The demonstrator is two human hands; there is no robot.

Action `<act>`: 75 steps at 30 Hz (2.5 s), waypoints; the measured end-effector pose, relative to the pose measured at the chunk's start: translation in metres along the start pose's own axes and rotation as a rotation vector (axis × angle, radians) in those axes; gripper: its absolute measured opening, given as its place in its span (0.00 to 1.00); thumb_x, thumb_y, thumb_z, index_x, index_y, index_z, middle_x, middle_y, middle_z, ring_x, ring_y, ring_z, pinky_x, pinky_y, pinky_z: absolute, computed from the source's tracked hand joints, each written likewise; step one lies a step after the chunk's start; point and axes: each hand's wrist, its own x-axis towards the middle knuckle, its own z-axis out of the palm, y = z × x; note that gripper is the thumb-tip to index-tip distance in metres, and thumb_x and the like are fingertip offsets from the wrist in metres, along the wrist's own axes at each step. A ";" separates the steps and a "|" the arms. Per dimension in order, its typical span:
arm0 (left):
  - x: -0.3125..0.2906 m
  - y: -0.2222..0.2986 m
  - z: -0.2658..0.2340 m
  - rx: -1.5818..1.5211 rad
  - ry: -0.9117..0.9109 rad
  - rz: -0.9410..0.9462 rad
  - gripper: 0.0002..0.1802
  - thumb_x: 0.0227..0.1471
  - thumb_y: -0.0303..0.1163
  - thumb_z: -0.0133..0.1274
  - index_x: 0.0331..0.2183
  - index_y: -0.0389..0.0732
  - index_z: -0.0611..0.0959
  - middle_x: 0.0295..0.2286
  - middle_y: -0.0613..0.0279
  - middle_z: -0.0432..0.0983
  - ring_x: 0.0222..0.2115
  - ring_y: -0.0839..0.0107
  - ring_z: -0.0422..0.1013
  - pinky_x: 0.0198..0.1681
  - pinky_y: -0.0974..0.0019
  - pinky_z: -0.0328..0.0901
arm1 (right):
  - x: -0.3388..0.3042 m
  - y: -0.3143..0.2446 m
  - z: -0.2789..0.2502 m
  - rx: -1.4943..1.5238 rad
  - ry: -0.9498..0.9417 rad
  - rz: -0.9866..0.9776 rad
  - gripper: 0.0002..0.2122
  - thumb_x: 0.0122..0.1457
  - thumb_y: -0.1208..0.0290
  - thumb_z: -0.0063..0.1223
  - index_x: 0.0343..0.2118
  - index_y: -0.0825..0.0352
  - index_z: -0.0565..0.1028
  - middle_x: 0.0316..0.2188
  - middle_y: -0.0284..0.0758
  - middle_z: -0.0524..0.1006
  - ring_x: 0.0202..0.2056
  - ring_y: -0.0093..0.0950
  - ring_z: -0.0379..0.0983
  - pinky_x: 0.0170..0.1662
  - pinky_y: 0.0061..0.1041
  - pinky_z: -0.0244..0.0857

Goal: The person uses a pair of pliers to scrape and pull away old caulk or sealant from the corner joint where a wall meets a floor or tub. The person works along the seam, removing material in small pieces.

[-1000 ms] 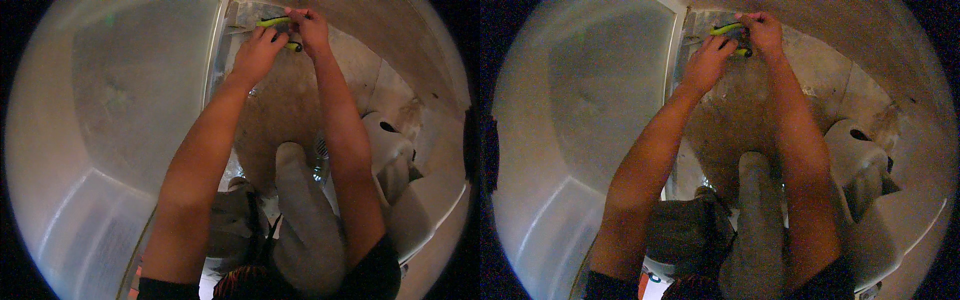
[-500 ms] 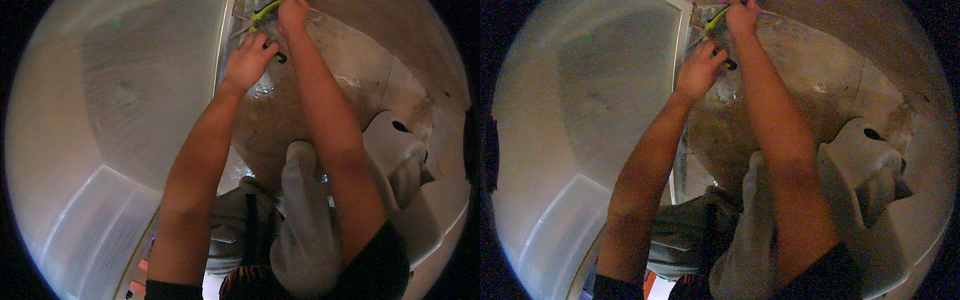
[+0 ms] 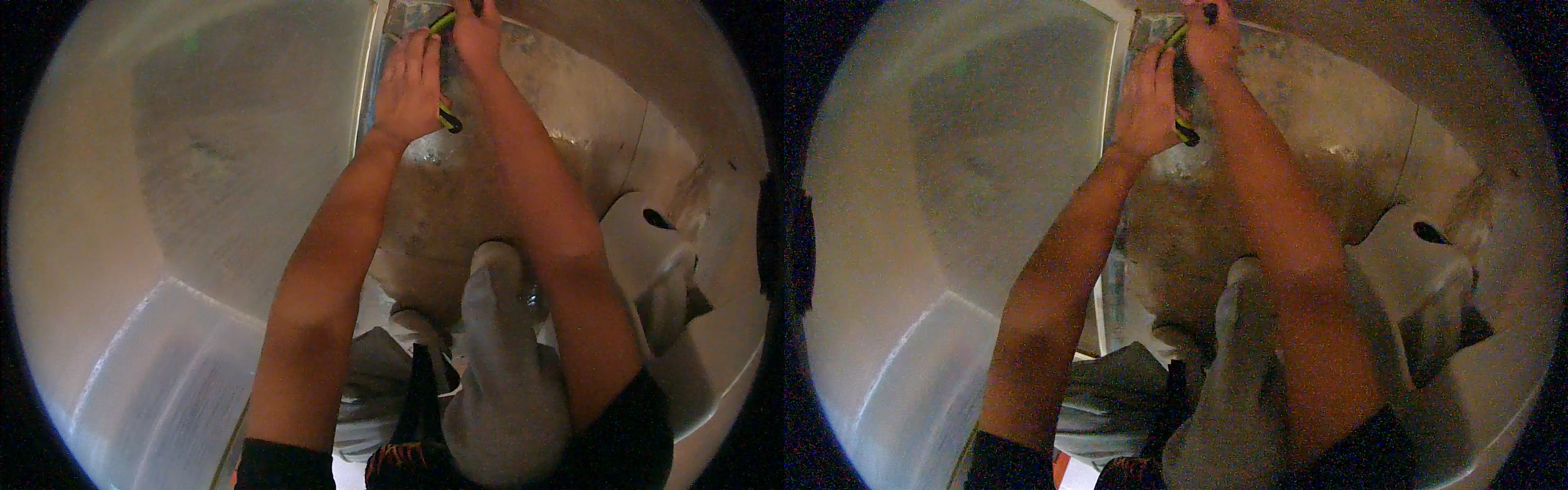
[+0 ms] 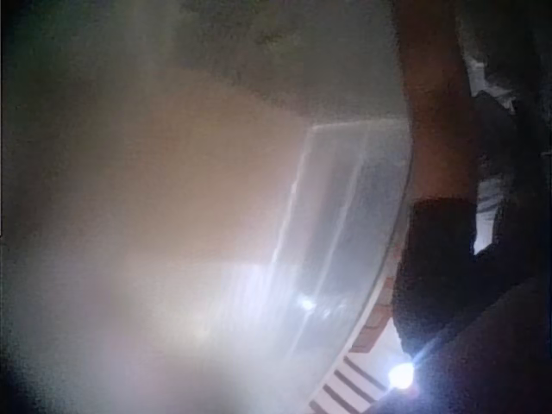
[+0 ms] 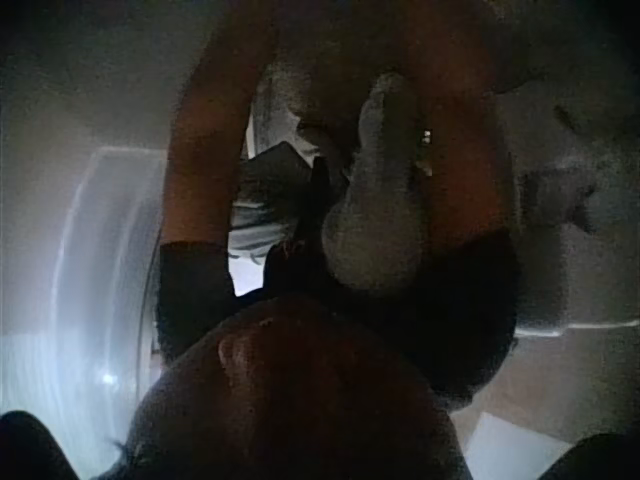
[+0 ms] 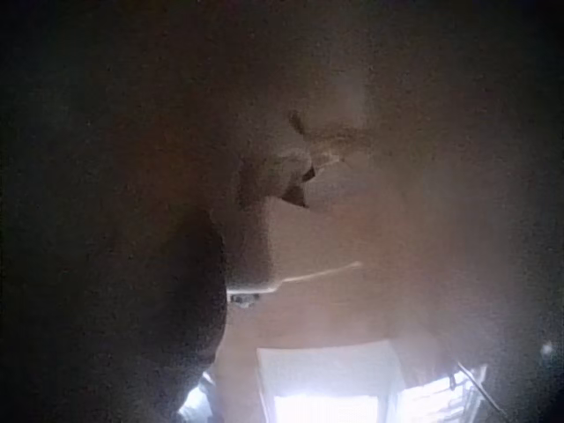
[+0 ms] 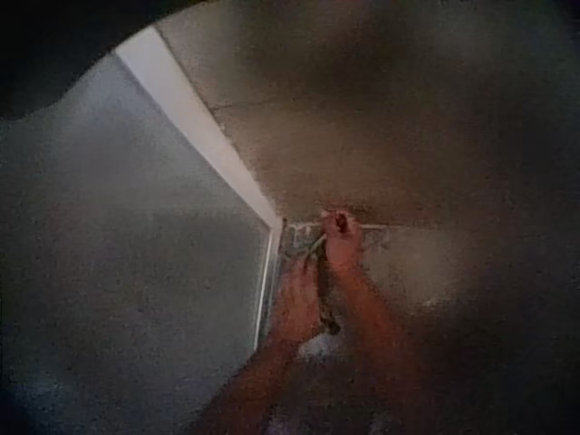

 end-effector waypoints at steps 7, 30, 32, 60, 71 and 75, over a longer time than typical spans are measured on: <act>0.008 -0.009 0.023 -0.082 -0.041 0.064 0.50 0.33 0.31 0.56 0.55 0.32 0.48 0.53 0.42 0.49 0.55 0.48 0.47 0.59 0.56 0.43 | 0.003 0.004 -0.032 -0.631 0.020 -0.157 0.21 0.51 0.52 0.49 0.36 0.68 0.72 0.28 0.43 0.75 0.33 0.40 0.72 0.39 0.36 0.64; 0.004 -0.012 0.041 -0.119 0.136 0.067 0.43 0.32 0.31 0.54 0.53 0.37 0.58 0.49 0.53 0.57 0.51 0.58 0.55 0.56 0.61 0.50 | -0.065 -0.107 -0.042 -1.867 -0.881 -0.452 0.56 0.32 0.34 0.53 0.58 0.73 0.44 0.59 0.48 0.43 0.61 0.42 0.35 0.56 0.59 0.28; 0.013 -0.017 0.028 -0.089 0.106 0.070 0.44 0.31 0.31 0.56 0.52 0.36 0.58 0.48 0.52 0.57 0.50 0.58 0.56 0.55 0.62 0.51 | -0.052 -0.117 -0.035 -1.846 -0.937 -0.489 0.55 0.32 0.34 0.53 0.57 0.73 0.46 0.59 0.49 0.45 0.61 0.43 0.38 0.55 0.60 0.30; 0.026 -0.023 0.030 0.083 0.314 0.100 0.40 0.26 0.39 0.59 0.46 0.39 0.67 0.39 0.59 0.66 0.39 0.64 0.67 0.47 0.62 0.57 | -0.045 -0.095 -0.054 -1.742 -0.709 -0.797 0.50 0.30 0.43 0.60 0.55 0.68 0.52 0.53 0.47 0.56 0.54 0.44 0.52 0.53 0.54 0.44; 0.032 -0.018 0.034 0.079 0.277 0.050 0.35 0.30 0.41 0.57 0.45 0.40 0.69 0.42 0.59 0.66 0.45 0.63 0.64 0.52 0.52 0.51 | -0.030 -0.098 -0.058 -1.631 -0.791 -0.804 0.44 0.31 0.49 0.59 0.53 0.68 0.57 0.42 0.48 0.64 0.47 0.43 0.59 0.49 0.41 0.54; 0.029 -0.015 0.058 0.053 0.026 -0.053 0.49 0.34 0.44 0.59 0.55 0.41 0.53 0.52 0.55 0.54 0.53 0.60 0.54 0.55 0.52 0.46 | -0.030 -0.089 -0.067 -1.596 -0.733 -0.874 0.43 0.31 0.50 0.59 0.51 0.68 0.58 0.40 0.48 0.65 0.45 0.44 0.62 0.48 0.41 0.56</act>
